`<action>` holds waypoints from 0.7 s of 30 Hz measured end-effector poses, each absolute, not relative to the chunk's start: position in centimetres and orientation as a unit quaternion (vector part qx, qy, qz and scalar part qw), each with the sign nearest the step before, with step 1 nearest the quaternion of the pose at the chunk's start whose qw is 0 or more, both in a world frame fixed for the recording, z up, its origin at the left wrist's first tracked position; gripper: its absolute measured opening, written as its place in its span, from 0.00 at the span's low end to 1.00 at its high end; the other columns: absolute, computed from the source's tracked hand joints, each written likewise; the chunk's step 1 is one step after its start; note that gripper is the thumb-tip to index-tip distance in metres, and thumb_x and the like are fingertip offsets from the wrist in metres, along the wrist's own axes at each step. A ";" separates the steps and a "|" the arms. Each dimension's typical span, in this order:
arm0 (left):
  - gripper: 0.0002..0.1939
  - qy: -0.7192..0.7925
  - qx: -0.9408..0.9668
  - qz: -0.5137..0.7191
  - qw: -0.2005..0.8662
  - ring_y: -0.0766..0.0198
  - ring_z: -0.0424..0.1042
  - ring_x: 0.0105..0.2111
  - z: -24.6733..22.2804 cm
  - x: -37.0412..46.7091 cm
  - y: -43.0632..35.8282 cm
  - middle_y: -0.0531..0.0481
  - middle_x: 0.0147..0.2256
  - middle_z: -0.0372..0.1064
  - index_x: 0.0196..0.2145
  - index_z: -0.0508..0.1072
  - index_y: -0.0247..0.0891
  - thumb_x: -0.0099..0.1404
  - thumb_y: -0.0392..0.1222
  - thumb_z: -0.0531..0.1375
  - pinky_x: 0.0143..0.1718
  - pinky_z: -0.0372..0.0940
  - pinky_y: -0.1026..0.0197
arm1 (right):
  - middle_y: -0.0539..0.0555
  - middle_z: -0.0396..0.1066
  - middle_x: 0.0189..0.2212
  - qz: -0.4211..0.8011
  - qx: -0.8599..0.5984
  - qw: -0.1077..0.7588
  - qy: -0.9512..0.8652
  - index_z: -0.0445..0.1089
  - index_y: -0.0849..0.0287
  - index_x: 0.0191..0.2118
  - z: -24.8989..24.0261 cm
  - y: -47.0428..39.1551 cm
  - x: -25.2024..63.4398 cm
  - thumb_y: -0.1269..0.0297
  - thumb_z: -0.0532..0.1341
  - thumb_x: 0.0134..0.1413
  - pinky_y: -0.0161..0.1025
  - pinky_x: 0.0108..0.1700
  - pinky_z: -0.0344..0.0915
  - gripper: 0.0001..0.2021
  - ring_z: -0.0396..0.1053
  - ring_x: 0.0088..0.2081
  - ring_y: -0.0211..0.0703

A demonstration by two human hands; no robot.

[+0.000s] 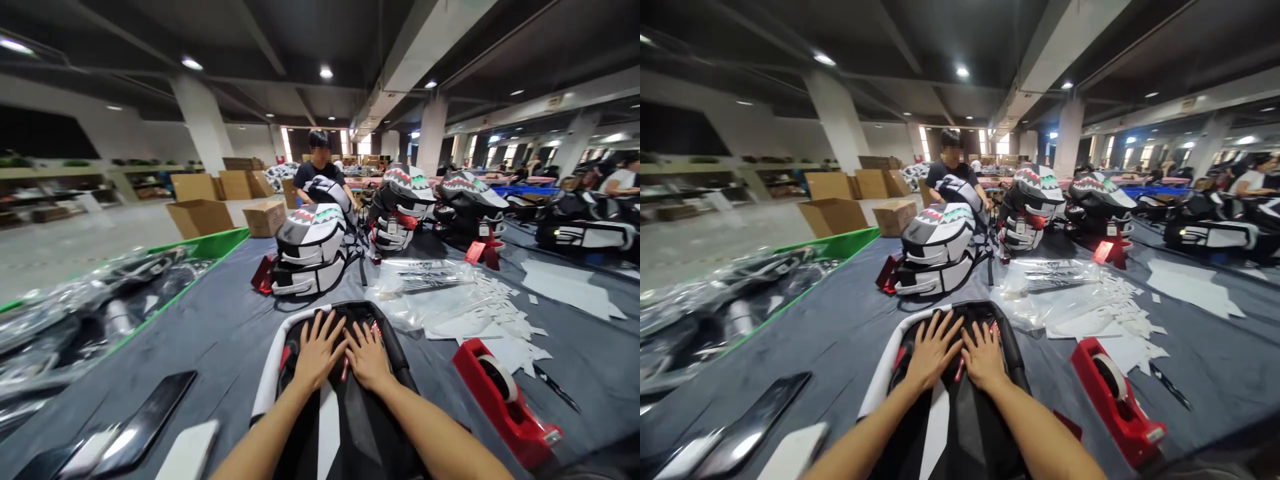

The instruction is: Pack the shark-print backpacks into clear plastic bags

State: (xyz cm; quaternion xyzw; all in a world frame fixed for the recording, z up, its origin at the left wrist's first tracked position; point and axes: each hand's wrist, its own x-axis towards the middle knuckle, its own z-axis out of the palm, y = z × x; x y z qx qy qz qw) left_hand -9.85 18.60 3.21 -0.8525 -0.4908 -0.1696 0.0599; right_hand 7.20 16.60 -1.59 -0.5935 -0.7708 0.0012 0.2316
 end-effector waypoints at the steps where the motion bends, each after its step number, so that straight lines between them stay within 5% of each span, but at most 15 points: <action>1: 0.28 -0.514 -0.838 -0.172 0.057 0.41 0.39 0.72 1.5 -9.8 19.3 0.46 0.71 0.49 0.69 0.56 0.50 0.74 0.52 0.50 0.66 0.48 0.30 | 0.61 0.61 0.67 0.004 -0.589 0.266 -0.763 0.62 0.56 0.68 -2.0 16.8 7.4 0.62 0.52 0.69 0.64 0.68 0.52 0.24 0.55 0.69 0.59; 6: 0.29 -0.539 -0.835 -0.106 0.037 0.36 0.35 0.72 -1.1 -10.3 20.4 0.49 0.72 0.46 0.70 0.52 0.50 0.74 0.51 0.50 0.64 0.51 0.27 | 0.62 0.74 0.55 0.018 -0.582 0.381 -0.718 0.71 0.60 0.55 -3.5 17.2 7.7 0.76 0.52 0.58 0.57 0.64 0.63 0.22 0.68 0.60 0.52; 9: 0.30 -0.535 -0.841 -0.053 0.056 0.31 0.44 0.70 1.9 -9.8 20.2 0.42 0.67 0.58 0.68 0.60 0.46 0.72 0.53 0.54 0.64 0.48 0.25 | 0.61 0.75 0.52 0.018 -0.543 0.404 -0.736 0.73 0.59 0.52 -2.4 17.3 7.5 0.76 0.54 0.57 0.55 0.61 0.67 0.20 0.70 0.57 0.52; 12: 0.30 -0.491 -0.859 -0.103 0.106 0.35 0.47 0.70 3.0 -8.8 19.6 0.39 0.68 0.56 0.66 0.64 0.42 0.71 0.54 0.55 0.67 0.45 0.30 | 0.60 0.75 0.51 -0.001 -0.513 0.436 -0.740 0.72 0.57 0.52 0.9 18.8 8.7 0.73 0.55 0.60 0.51 0.59 0.68 0.17 0.71 0.54 0.50; 17: 0.29 -0.413 -0.895 -0.161 0.049 0.47 0.49 0.71 -1.6 -8.1 18.5 0.53 0.70 0.50 0.70 0.54 0.54 0.74 0.56 0.50 0.67 0.54 0.37 | 0.64 0.70 0.56 -0.038 -0.683 0.342 -0.644 0.69 0.59 0.58 6.4 23.3 16.4 0.68 0.50 0.66 0.57 0.62 0.61 0.20 0.66 0.59 0.54; 21: 0.30 -0.426 -0.889 -0.169 0.010 0.48 0.46 0.71 -3.9 -8.2 18.4 0.55 0.71 0.47 0.70 0.51 0.56 0.74 0.55 0.50 0.68 0.53 0.36 | 0.59 0.78 0.35 0.047 -0.709 0.205 -0.673 0.79 0.62 0.37 6.8 23.5 23.6 0.63 0.63 0.57 0.48 0.49 0.68 0.09 0.75 0.42 0.56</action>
